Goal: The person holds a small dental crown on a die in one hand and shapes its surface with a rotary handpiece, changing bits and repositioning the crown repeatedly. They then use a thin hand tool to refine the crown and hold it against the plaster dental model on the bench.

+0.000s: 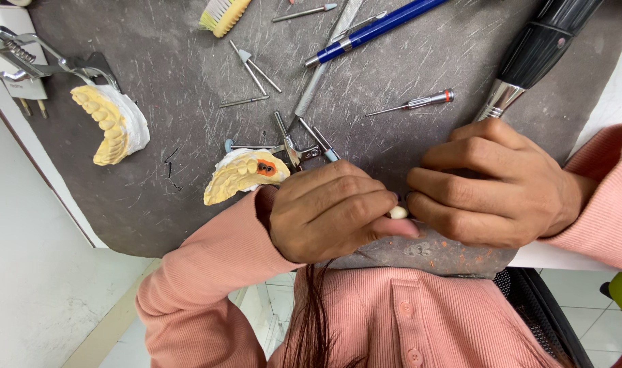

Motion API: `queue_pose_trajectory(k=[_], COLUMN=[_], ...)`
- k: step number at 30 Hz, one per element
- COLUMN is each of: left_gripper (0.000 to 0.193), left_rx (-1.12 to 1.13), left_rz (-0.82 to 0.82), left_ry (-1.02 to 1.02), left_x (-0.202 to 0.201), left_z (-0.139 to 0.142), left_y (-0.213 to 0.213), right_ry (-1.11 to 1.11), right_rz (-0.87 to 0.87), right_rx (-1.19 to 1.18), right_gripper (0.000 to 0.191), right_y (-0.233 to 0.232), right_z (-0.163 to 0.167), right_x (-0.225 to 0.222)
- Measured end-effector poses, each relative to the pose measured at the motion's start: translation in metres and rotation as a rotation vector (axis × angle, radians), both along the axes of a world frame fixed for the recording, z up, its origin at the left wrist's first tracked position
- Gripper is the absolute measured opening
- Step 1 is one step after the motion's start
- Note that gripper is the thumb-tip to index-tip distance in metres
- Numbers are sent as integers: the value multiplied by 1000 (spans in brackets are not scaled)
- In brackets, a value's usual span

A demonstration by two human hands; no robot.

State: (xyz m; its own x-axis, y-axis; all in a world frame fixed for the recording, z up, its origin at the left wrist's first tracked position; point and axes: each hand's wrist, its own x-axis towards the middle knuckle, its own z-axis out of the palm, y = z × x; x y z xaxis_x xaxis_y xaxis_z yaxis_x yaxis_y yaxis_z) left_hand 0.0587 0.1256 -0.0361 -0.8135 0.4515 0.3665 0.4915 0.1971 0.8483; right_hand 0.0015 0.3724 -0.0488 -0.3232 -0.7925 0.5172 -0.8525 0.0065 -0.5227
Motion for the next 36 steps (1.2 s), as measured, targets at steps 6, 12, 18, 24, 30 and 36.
queue_pose_trajectory(k=[6, 12, 18, 24, 30, 36], left_gripper=[35, 42, 44, 41, 35, 31], left_rx=[-33, -130, -152, -100, -183, -156], left_rz=[-55, -73, -62, 0, 80, 107], left_ry=[20, -2, -15, -8, -64, -70], left_x=[-12, -16, -10, -11, -13, -15], left_z=[15, 25, 21, 14, 15, 14], left_y=[-2, -16, -27, -18, -16, -8], right_ry=[20, -11, 81, -130, -321, -388], right_rz=[21, -252, -462, -468, 168, -56], right_rx=[3, 139, 506, 310, 15, 28], right_gripper=[28, 41, 38, 24, 27, 29], right_y=[6, 1, -1, 18, 37, 47], right_z=[-5, 8, 13, -3, -1, 6], right_x=[0, -13, -4, 1, -13, 19])
